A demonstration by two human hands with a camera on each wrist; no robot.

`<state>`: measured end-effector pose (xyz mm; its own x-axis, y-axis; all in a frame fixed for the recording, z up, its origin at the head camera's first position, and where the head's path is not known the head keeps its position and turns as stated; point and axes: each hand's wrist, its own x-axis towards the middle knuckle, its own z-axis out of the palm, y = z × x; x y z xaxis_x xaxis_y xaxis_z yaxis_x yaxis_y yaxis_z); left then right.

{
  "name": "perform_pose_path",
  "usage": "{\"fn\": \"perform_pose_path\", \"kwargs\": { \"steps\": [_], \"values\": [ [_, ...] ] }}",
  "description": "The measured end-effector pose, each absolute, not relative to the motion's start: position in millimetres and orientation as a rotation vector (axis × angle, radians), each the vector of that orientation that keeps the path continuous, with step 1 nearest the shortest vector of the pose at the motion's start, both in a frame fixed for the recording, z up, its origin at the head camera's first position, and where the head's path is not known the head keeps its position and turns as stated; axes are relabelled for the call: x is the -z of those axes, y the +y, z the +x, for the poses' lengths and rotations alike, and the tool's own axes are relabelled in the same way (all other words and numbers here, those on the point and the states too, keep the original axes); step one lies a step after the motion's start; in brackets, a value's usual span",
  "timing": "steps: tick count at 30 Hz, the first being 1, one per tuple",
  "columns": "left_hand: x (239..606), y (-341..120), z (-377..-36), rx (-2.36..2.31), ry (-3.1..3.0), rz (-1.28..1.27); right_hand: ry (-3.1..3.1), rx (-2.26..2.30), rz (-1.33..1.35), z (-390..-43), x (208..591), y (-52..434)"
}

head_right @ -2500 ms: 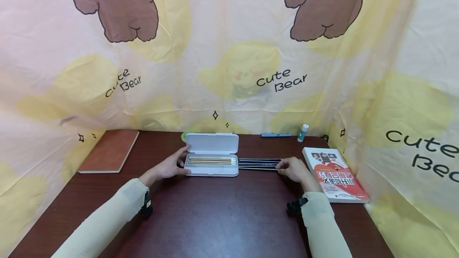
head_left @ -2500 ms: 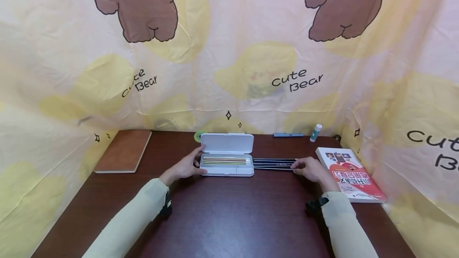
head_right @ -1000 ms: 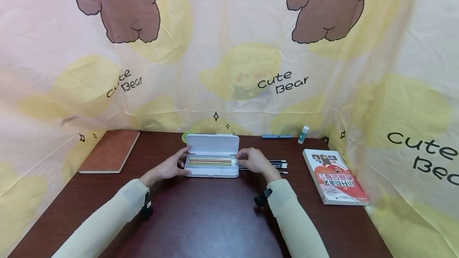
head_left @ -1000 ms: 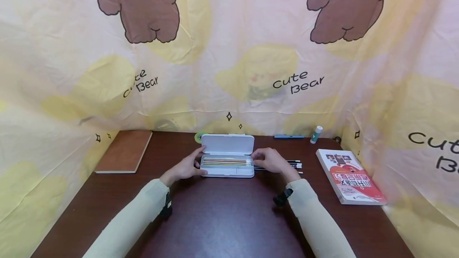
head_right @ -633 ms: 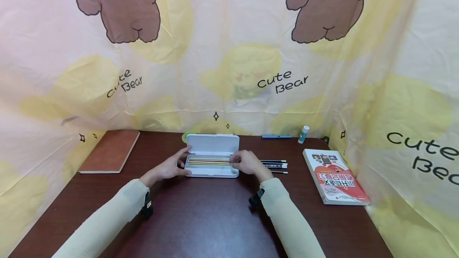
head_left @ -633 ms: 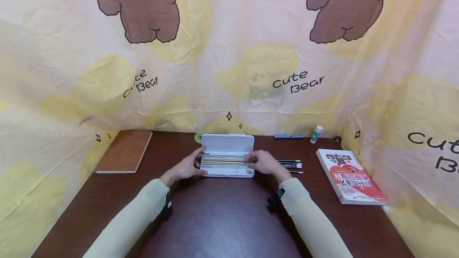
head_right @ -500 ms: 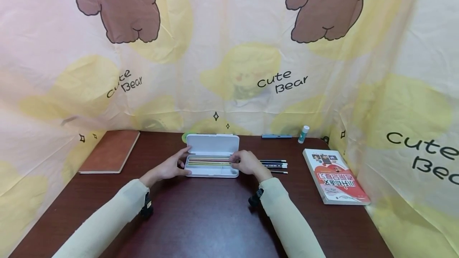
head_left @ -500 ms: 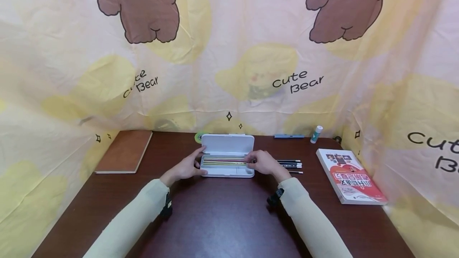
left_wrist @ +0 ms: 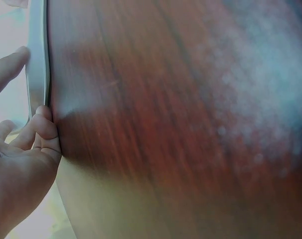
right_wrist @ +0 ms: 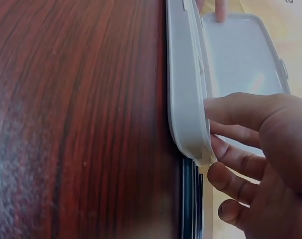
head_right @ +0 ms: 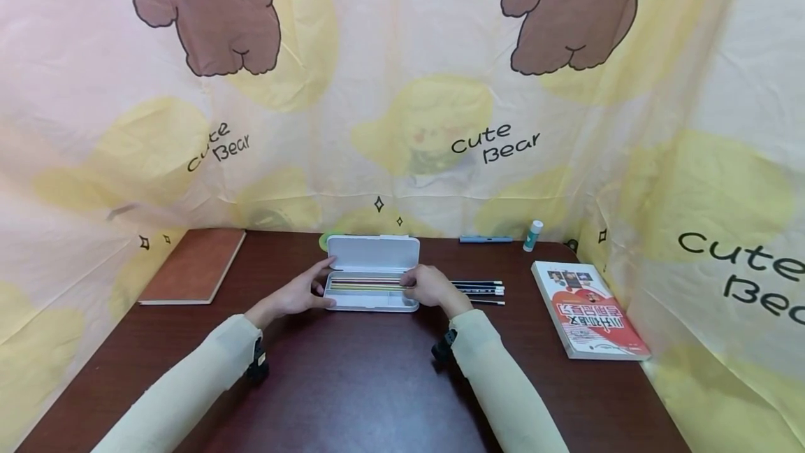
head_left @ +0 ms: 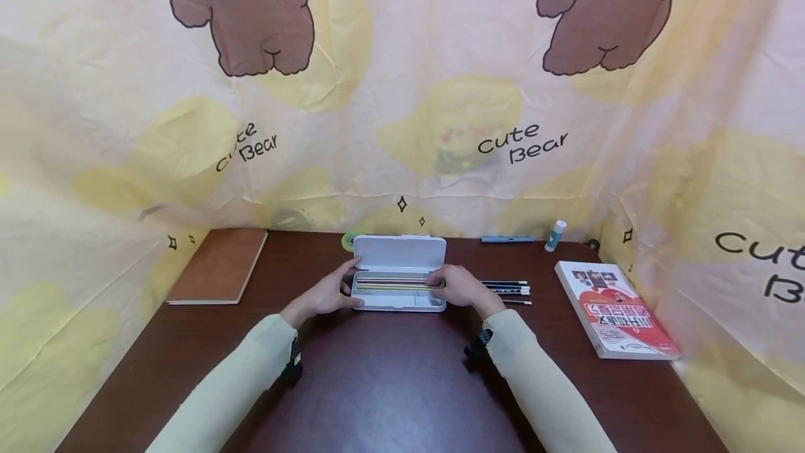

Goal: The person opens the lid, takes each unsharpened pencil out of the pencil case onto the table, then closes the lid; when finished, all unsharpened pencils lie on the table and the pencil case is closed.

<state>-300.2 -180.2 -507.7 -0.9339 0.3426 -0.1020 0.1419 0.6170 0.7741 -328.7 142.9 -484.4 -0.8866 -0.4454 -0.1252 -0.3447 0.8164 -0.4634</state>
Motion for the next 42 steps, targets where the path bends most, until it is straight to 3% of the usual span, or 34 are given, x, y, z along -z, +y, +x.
{"fn": "perform_pose_path", "kwargs": {
  "steps": [42],
  "values": [
    [509.7,-180.9,-302.6,-1.232,2.591,0.405,2.830,0.777,-0.615,-329.1,483.6,151.3]
  ]
}}
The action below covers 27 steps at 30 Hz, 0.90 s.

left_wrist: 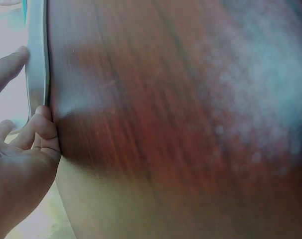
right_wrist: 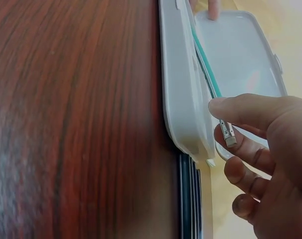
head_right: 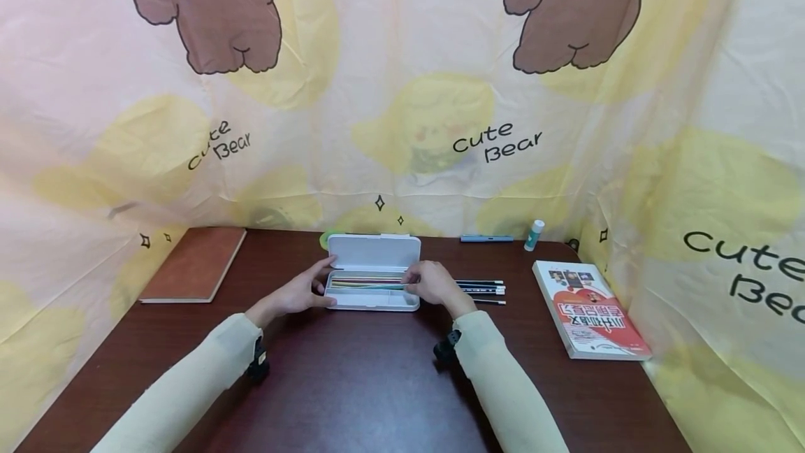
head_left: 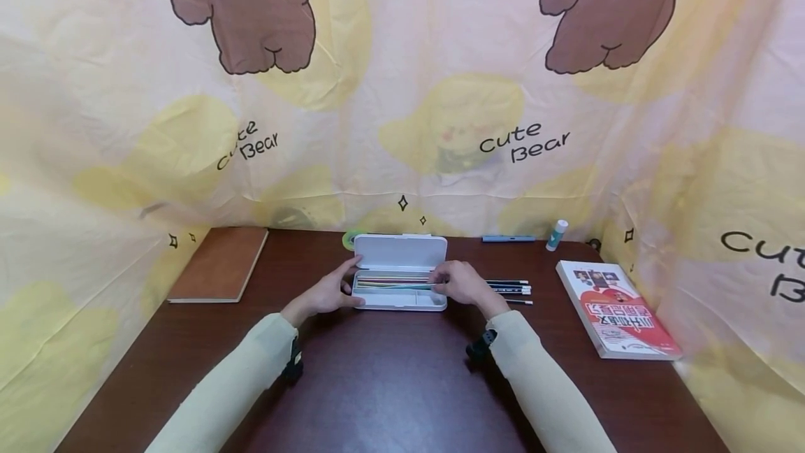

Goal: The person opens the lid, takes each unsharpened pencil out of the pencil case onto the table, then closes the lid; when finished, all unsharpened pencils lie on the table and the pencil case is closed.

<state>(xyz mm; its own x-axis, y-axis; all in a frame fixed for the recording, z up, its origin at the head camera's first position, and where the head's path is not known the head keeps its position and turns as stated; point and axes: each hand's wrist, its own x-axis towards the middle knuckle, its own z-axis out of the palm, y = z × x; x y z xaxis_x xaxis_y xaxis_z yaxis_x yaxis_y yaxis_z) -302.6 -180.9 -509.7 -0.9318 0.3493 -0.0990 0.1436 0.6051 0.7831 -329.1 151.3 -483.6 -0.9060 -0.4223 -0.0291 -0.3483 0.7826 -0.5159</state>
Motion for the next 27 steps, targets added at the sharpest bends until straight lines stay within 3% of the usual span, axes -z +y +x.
{"fn": "perform_pose_path", "kwargs": {
  "steps": [10,27],
  "values": [
    [506.4,-179.9,-300.9,-1.233,2.582,0.403,2.862,0.825,-0.526,-322.1,471.7,182.1],
    [505.6,-180.2,-300.2,-1.232,2.580,0.410,2.876,0.893,-0.385,-311.7,468.1,274.4]
  ]
}}
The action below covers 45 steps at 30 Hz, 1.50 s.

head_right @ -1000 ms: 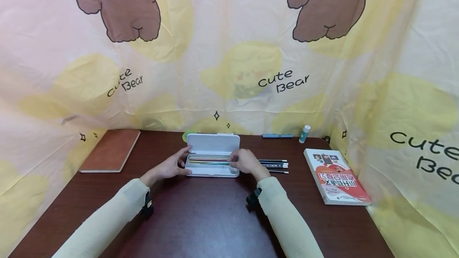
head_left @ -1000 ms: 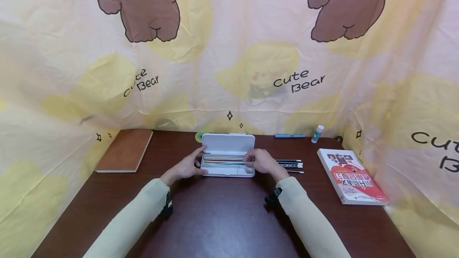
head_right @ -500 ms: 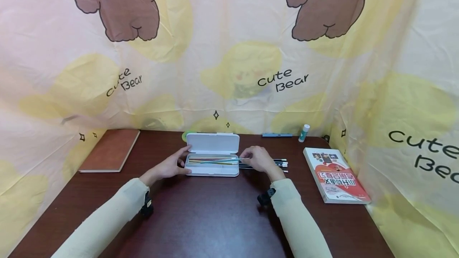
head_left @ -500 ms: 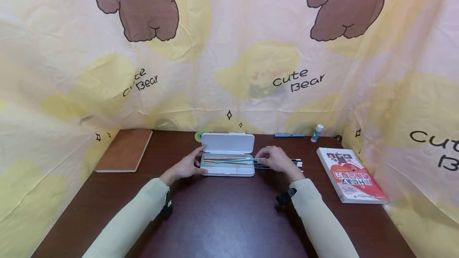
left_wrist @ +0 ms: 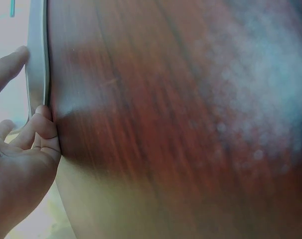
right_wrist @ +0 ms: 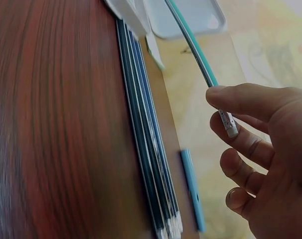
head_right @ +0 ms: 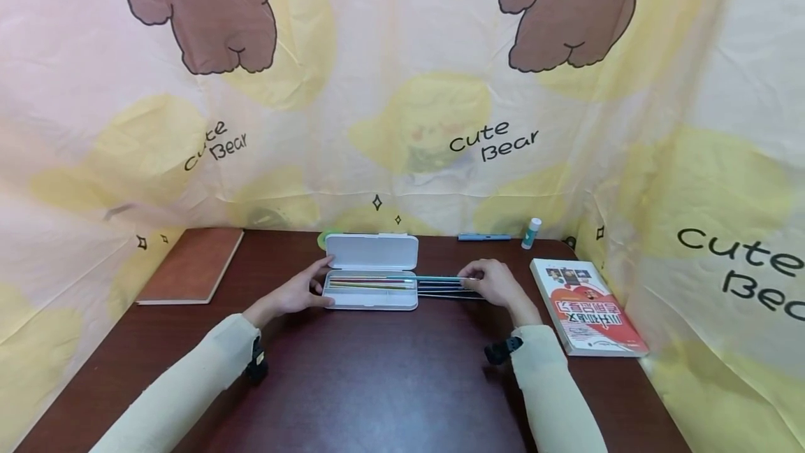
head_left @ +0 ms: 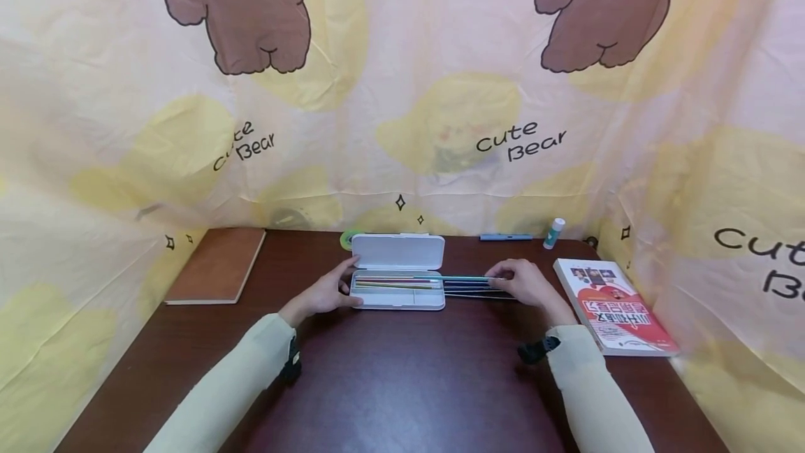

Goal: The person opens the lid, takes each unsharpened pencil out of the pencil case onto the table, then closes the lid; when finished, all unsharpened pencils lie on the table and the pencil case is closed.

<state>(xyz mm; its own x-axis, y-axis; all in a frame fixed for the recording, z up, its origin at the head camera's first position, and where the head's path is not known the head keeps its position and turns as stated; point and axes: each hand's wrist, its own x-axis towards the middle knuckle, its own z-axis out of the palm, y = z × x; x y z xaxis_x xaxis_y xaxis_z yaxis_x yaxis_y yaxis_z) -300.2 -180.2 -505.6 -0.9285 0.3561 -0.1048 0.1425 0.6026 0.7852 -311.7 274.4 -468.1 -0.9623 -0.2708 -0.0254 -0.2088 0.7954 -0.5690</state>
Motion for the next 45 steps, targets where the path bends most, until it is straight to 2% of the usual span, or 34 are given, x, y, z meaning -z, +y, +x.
{"fn": "perform_pose_path", "kwargs": {
  "steps": [9,20,45],
  "values": [
    [507.6,-181.1,-298.1,-1.234,2.585,0.403,2.877,0.824,-0.255,-303.2,475.6,304.3],
    [506.4,-180.8,-297.2,-1.236,2.582,0.402,2.881,0.862,-0.220,-293.1,486.1,331.5],
    [508.3,-181.1,-299.8,-1.225,2.594,0.412,2.831,0.743,-0.138,-293.7,493.9,328.2]
  ]
}}
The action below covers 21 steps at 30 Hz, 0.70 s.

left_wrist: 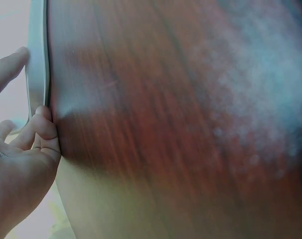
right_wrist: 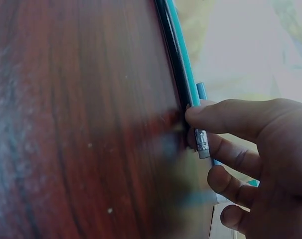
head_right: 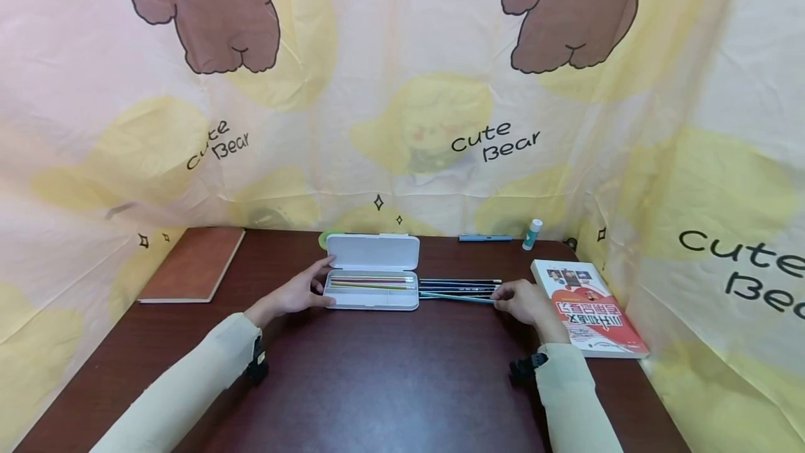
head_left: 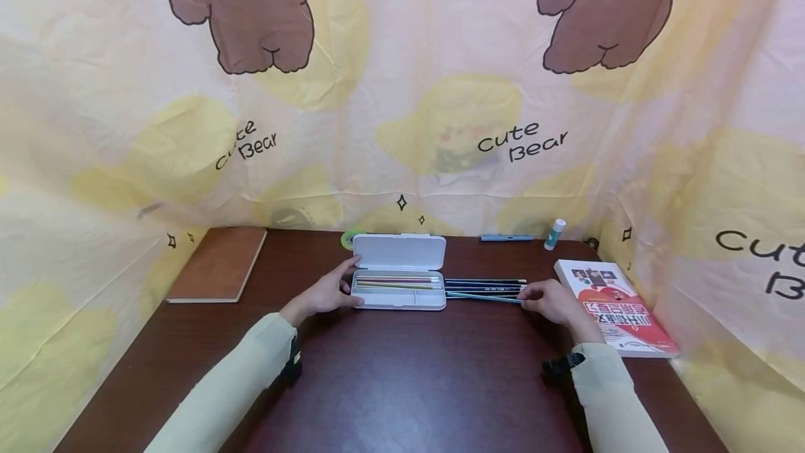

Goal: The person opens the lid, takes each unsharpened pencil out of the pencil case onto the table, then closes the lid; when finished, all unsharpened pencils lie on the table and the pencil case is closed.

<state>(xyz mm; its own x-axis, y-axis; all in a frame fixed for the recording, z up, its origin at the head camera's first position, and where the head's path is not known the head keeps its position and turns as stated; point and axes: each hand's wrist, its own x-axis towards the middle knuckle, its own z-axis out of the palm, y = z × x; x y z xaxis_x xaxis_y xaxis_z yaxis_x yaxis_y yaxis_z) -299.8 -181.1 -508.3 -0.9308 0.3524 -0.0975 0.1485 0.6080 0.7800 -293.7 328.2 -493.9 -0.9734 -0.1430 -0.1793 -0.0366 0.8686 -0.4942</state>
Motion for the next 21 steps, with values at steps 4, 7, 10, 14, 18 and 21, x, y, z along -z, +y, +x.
{"fn": "perform_pose_path", "kwargs": {
  "steps": [4,7,10,14,18,21],
  "values": [
    [507.6,-180.4,-299.6,-1.231,2.591,0.409,2.820,0.736,-0.118,-295.4,494.4,328.0],
    [507.0,-180.0,-299.2,-1.234,2.589,0.410,2.817,0.732,-0.114,-296.3,494.5,328.5],
    [506.3,-179.8,-298.7,-1.232,2.591,0.410,2.813,0.729,-0.097,-296.5,494.6,327.9],
    [505.3,-179.4,-298.2,-1.219,2.599,0.401,2.812,0.726,-0.074,-296.4,495.2,326.6],
    [505.3,-179.1,-298.6,-1.211,2.606,0.398,2.821,0.721,-0.076,-297.1,495.7,326.1],
    [505.9,-179.2,-298.6,-1.215,2.603,0.397,2.823,0.726,-0.086,-297.3,495.0,324.8]
  ]
}}
